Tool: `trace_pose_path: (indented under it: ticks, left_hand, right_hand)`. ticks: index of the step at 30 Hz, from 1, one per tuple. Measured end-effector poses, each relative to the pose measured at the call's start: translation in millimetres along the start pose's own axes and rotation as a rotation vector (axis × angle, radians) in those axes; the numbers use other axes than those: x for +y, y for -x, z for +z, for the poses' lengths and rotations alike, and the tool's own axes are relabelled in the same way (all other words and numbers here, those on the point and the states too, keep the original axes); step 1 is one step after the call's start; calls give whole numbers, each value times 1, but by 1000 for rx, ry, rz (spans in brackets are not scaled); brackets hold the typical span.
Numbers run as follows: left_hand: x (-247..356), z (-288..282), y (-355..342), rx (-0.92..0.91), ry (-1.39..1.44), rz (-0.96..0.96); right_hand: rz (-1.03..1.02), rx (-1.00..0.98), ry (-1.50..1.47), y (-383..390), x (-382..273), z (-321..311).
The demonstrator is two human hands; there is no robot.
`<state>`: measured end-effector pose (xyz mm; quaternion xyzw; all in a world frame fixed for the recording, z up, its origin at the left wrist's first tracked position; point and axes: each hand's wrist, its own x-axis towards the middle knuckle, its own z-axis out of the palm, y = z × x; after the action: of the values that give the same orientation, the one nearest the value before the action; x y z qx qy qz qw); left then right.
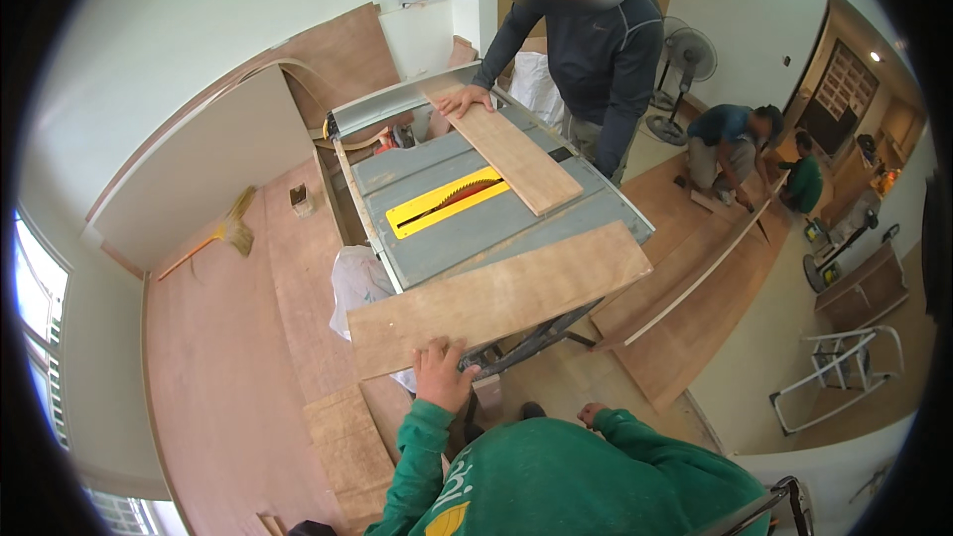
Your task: The person feeds wooden planks into a table saw operated by another worker, then stacks the cut pieces on a nearby surface. The person handles multiple planks one at a time and places them in a pile after cutting.
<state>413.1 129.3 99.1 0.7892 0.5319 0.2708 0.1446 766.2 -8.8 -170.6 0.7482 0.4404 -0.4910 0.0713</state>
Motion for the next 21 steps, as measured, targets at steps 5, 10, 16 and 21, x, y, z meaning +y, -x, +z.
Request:
trace_pose_path:
  ticks: [5,10,16,21]
  left_hand:
    - [1,14,7,0,-73,-10]
    - [1,17,5,-29,-97,-40]
    - [5,18,3,-79,-114,-82]
    - [8,18,0,-90,-172,-91]
  right_hand:
    - [-8,3,88,3,9,10]
    - [6,-21,98,-1,20,15]
    - [36,8,-8,1,16,13]
    - [46,-56,3,3,6,2]
